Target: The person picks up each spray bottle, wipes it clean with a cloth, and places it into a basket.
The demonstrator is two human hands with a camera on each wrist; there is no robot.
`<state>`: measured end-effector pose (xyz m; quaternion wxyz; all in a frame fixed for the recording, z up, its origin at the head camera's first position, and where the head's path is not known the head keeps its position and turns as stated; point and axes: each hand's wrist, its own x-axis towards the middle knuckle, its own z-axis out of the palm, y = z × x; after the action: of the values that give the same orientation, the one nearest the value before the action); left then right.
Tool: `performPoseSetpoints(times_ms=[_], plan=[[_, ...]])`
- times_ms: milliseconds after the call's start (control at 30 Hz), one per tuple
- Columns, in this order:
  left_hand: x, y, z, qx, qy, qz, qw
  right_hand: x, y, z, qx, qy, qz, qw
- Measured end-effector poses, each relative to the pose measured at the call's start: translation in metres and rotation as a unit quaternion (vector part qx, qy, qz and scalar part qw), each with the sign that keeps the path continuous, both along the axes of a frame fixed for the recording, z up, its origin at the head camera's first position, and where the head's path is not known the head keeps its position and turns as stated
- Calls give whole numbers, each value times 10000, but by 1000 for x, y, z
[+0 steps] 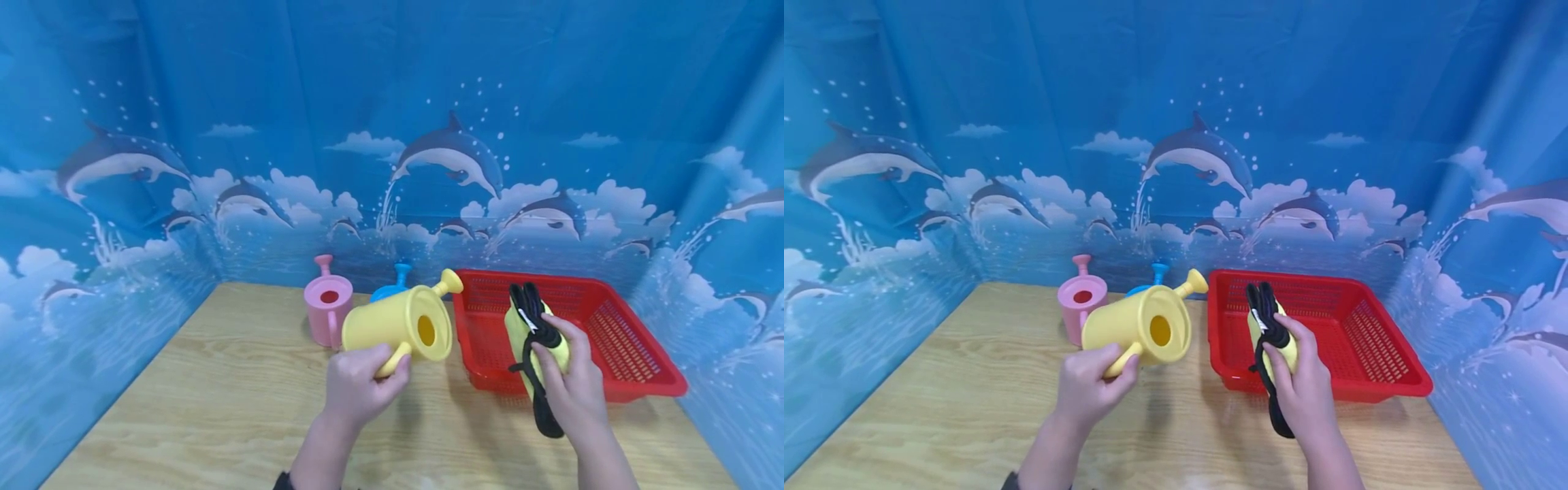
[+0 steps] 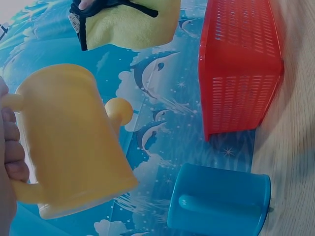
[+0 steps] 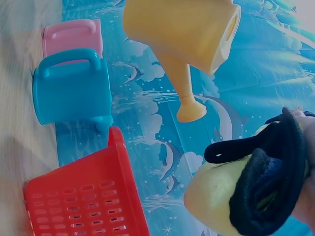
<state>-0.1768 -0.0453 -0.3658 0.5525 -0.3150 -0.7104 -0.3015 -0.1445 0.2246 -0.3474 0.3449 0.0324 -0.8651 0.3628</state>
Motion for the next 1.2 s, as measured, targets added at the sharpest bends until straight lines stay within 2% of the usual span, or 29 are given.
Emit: performPoseSetpoints(times_ms=[267, 400, 533, 833, 1067, 1200], plan=[[1, 1, 0, 102, 66, 352, 9993, 0, 1, -1, 16, 66, 79, 9999], [0, 2, -1, 89, 425, 534, 9976, -1, 1, -1, 63, 93, 75, 9999], [-1, 1, -1, -158, 717, 626, 9953, -1, 2, -1, 103, 47, 41, 9999], [-2, -2, 5, -806, 1443, 385, 9855, 0, 4, 1, 81, -129, -11, 9999], [-2, -7, 9, -1222, 1530, 150, 9805, 0, 5, 2, 47, -62, -40, 10000], [-3, -7, 9, -1334, 1639, 128, 9773, 0, 5, 2, -13, -29, 4, 10000]])
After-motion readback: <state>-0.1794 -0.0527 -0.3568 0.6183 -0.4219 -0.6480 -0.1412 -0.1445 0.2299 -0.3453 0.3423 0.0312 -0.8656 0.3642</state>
